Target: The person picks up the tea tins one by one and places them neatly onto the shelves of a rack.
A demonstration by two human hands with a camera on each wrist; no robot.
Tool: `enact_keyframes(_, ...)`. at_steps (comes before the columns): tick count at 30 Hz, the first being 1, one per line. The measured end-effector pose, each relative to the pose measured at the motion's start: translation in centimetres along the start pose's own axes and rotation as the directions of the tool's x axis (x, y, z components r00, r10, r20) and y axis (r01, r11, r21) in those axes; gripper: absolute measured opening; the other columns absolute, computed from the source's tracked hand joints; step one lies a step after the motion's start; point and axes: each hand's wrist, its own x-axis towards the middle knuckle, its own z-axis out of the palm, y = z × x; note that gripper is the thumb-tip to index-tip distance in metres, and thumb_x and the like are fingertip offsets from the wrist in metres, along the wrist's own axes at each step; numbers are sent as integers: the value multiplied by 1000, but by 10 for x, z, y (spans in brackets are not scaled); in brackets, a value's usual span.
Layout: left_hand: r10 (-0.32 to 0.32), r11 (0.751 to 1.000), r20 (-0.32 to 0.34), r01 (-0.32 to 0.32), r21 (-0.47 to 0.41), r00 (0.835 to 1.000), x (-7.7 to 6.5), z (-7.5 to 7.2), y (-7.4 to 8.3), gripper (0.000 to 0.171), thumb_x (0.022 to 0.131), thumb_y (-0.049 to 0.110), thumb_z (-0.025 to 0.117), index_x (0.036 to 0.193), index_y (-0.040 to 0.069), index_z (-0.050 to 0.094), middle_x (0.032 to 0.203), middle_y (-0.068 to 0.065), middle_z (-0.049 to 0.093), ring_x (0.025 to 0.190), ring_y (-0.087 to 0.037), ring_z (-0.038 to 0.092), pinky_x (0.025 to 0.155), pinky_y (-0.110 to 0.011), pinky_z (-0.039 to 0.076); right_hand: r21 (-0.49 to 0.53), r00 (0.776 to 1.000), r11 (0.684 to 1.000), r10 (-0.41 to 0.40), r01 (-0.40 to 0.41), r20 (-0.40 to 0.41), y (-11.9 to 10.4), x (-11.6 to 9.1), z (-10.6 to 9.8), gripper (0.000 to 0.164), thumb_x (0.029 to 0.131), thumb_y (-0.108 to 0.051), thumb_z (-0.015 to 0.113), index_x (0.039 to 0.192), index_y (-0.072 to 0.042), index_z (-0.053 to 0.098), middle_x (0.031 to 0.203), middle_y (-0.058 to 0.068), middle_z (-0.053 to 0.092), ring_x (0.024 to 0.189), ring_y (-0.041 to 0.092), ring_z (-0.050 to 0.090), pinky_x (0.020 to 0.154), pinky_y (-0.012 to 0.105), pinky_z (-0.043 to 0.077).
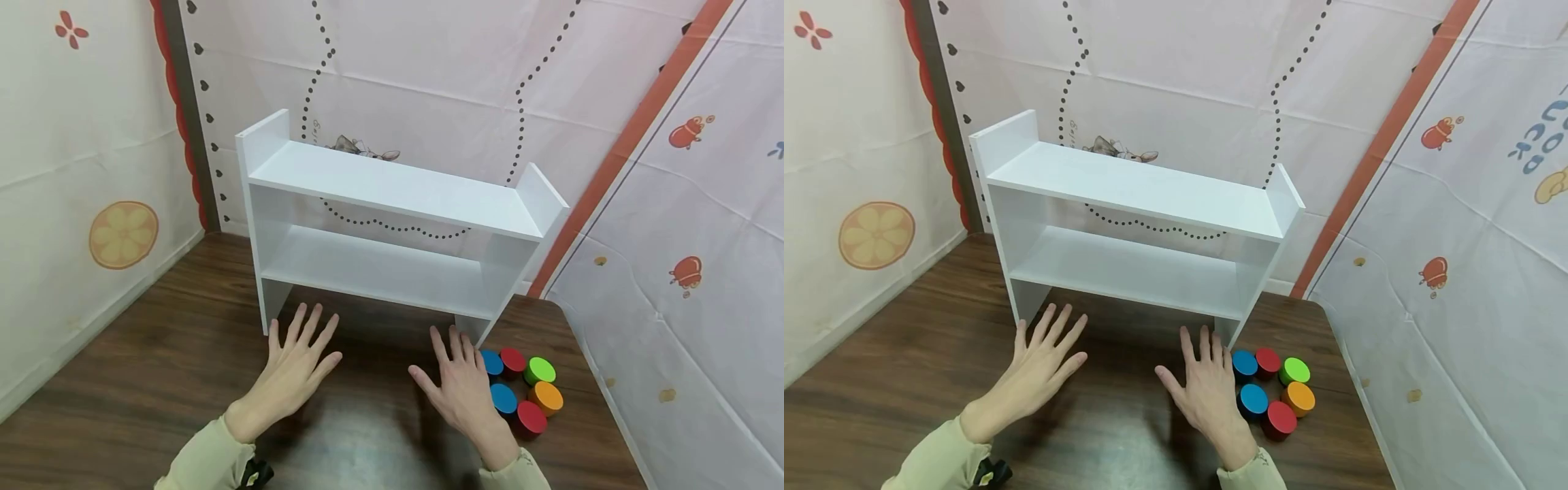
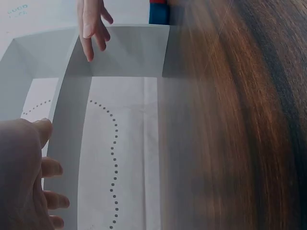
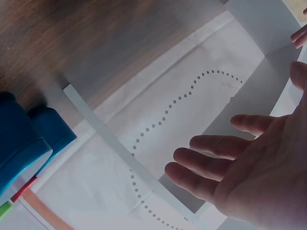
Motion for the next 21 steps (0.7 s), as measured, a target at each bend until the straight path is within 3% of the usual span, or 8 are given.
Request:
enact_keyframes(5,1,1000,1,-1,-4,1000,0,-2,3,67,98,52,40,155,22,20,163,-12,11,151,-33,-3,108,-73,1,1,1000,1000,-9,9,-4,0,-2,-3,81,87,-65,49,152,-20,31,153,19,35,138,41,37,111,58,31)
enact_keyframes(8,8,1000,-22,-8,3,1000,3,-10,7,68,97,50,44,154,18,23,161,-14,18,150,-36,5,109,-71,6,5,1000,1000,-15,15,-3,0,-3,-5,80,88,-64,50,152,-19,32,153,19,35,137,42,37,111,58,31)
enact_keyframes(12,52,999,-163,-50,18,985,17,-31,12,66,94,39,57,149,10,35,151,-18,38,142,-41,29,108,-65,25,58,1000,998,-19,18,15,3,-6,-11,75,90,-62,47,150,-20,34,154,18,35,137,41,39,109,58,33)
enact_keyframes(15,117,993,-329,-117,20,937,35,-56,15,60,88,26,64,140,3,44,140,-22,48,132,-42,41,103,-62,36,114,1000,993,-14,11,24,7,-11,-16,70,92,-61,45,148,-19,40,152,15,40,134,38,43,106,58,37)
enact_keyframes(18,181,981,-474,-193,25,862,56,-84,17,62,82,16,66,138,1,45,139,-23,47,130,-42,42,103,-58,37,134,1000,991,-1,1,-2,16,-17,-22,66,92,-59,46,143,-17,46,143,12,51,127,33,50,102,55,42)
enact_keyframes(21,235,969,-573,-238,70,785,78,-107,16,70,79,13,67,142,0,38,146,-22,41,136,-40,36,111,-54,31,116,998,993,25,-18,-58,29,-24,-26,63,93,-56,50,138,-12,52,127,12,61,112,30,57,94,51,48)
